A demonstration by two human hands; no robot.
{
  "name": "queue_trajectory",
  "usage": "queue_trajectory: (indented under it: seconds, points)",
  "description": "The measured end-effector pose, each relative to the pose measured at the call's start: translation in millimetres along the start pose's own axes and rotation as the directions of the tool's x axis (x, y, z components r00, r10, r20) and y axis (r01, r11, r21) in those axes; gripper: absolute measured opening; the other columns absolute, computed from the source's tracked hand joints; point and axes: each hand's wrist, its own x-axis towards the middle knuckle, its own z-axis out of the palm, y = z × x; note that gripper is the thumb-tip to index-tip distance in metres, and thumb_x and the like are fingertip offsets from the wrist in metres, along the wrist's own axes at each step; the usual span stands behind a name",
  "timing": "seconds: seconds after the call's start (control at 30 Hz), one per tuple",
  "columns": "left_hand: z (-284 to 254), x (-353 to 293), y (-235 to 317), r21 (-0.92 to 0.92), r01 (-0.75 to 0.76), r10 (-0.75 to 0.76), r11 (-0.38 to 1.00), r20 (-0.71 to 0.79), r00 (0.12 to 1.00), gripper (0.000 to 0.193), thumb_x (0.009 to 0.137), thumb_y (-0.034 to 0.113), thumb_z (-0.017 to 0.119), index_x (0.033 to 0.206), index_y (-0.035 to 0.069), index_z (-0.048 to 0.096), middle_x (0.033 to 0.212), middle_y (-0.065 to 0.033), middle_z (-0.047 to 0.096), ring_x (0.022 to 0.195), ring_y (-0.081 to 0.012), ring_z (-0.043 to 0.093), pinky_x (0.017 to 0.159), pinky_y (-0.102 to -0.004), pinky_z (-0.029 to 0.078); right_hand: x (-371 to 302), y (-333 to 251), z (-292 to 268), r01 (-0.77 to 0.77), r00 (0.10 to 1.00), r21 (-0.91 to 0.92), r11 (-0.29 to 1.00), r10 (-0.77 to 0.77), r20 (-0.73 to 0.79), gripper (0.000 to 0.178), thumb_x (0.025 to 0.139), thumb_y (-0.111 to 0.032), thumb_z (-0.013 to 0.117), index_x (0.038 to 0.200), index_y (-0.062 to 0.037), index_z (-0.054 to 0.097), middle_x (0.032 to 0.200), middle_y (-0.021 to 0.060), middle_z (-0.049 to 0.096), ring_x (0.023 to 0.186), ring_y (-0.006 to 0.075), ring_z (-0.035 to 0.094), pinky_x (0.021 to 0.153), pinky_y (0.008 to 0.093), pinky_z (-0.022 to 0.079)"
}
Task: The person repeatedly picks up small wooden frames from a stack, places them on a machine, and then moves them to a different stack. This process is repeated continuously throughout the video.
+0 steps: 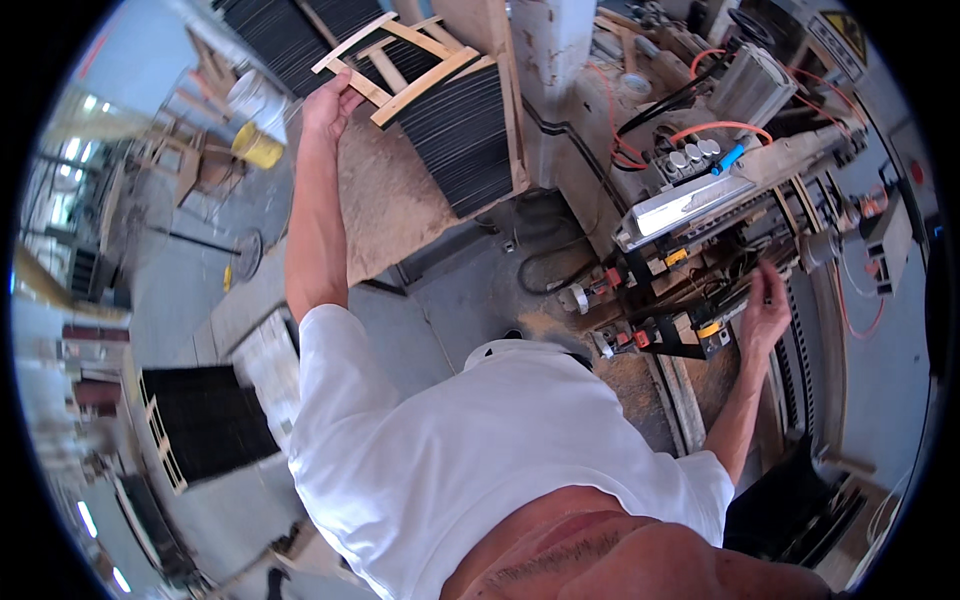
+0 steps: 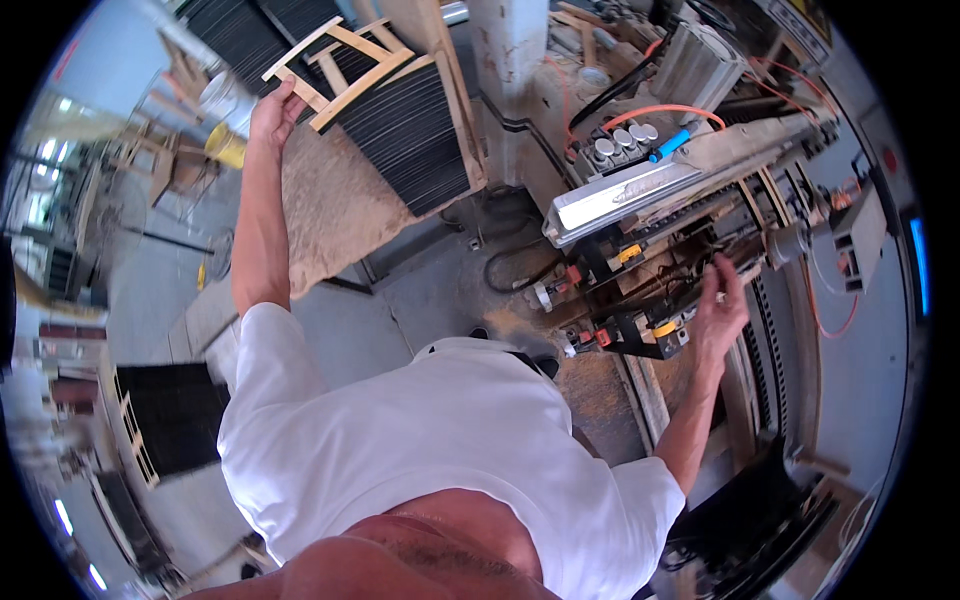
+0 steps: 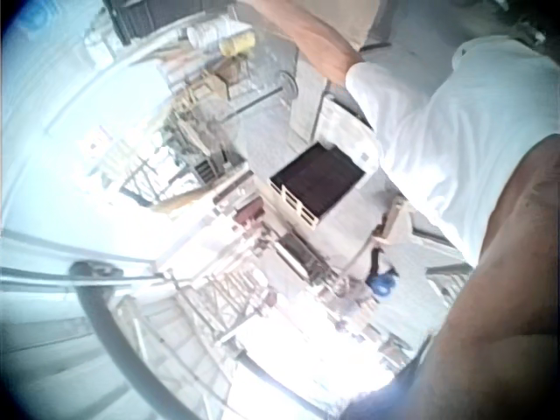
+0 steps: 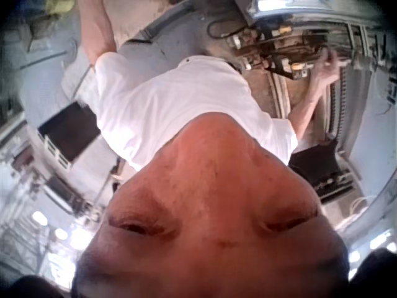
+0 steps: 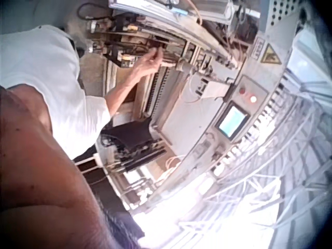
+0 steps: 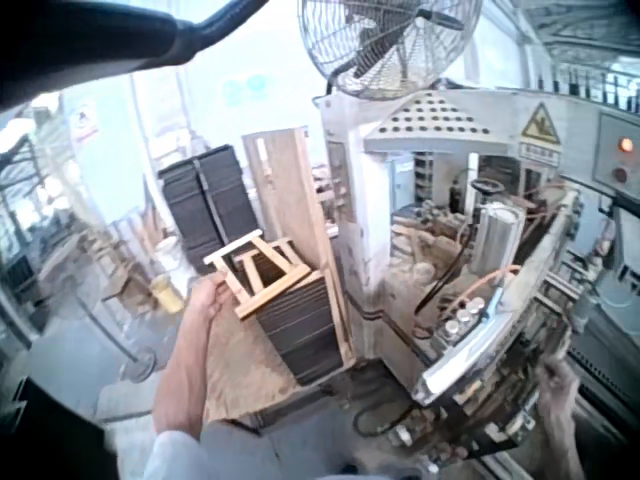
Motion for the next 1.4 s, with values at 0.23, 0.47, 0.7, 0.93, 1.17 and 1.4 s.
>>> queue_trajectory:
  seconds: [0.23,0.47,0.7,0.93,1.17,1.4]
  points:
    - [57.0,20.2,-0.9,0.979,-0.095,0.427,0.178,0.01,0.904,0.041,0.081,0.041,0.074,0.088,0.001,0.071,0.083,-0.0169,0.071,0.082,-0.0258,0.07,0.073,-0.0355,0.055,-109.0,4.6,29.6,-0.375,0.916,-0.187,0.908,0.394,0.074,0.023,0.091,-0.011,0.064,0.111,-0.0009,0.066,0.09,0.0043,0.068,0.084,0.0097,0.06,0.076,0.0243,0.048]
    - [106.1,-52.4,-4.0,0.741,-0.671,0.241,0.016,0.648,0.722,0.055,0.08,0.045,0.07,0.117,0.005,0.064,0.108,-0.0205,0.067,0.103,-0.0346,0.063,0.088,-0.0431,0.05,-160.1,-1.5,52.2,-0.433,0.9,-0.12,0.893,0.436,-0.001,0.023,0.09,-0.011,0.065,0.11,-0.0002,0.066,0.091,0.0084,0.07,0.083,0.0124,0.063,0.077,0.0269,0.05]
    - [118.4,-59.3,-12.3,0.793,-0.608,0.144,-0.045,0.608,0.781,0.053,0.081,0.038,0.07,0.126,0.011,0.059,0.106,-0.0204,0.067,0.101,-0.0375,0.064,0.088,-0.0453,0.049,-194.8,-11.0,44.8,-0.484,0.872,-0.127,0.866,0.49,0.018,0.022,0.089,-0.01,0.065,0.109,-0.0014,0.067,0.088,0.0072,0.069,0.082,0.0122,0.063,0.076,0.0278,0.05]
    - [125.6,-60.5,-15.3,0.644,-0.765,0.294,0.013,0.729,0.619,0.057,0.082,0.036,0.071,0.122,-0.002,0.058,0.119,-0.0233,0.062,0.112,-0.0368,0.059,0.096,-0.0419,0.044,-256.7,-5.8,-32.7,-0.467,0.882,-0.283,0.837,0.463,-0.086,0.026,0.087,-0.012,0.065,0.111,-0.0035,0.066,0.102,0.0146,0.069,0.092,0.0272,0.067,0.08,0.0346,0.052]
    - [140.6,-198.0,-75.6,0.266,-0.836,0.73,0.479,0.409,0.548,0.023,0.096,0.016,0.059,0.099,-0.006,0.066,0.089,-0.0136,0.069,0.08,-0.0192,0.066,0.074,-0.0312,0.054,-307.1,-73.6,-173.6,-0.355,0.919,-0.539,0.764,0.179,-0.352,0.026,0.082,-0.012,0.068,0.107,-0.0071,0.066,0.109,0.0113,0.067,0.1,0.031,0.062,0.085,0.0391,0.05]
    - [178.8,-421.4,-208.7,0.232,-0.371,0.039,0.899,0.802,0.596,0.017,0.096,0.007,0.052,0.102,-0.005,0.062,0.093,-0.0136,0.068,0.08,-0.0188,0.068,0.075,-0.0288,0.055,-386.9,-153.8,-276.4,-0.628,0.778,-0.748,0.215,0.202,-0.595,0.025,0.083,-0.02,0.071,0.105,-0.0087,0.066,0.125,0.0091,0.061,0.114,0.0297,0.057,0.094,0.0389,0.046]
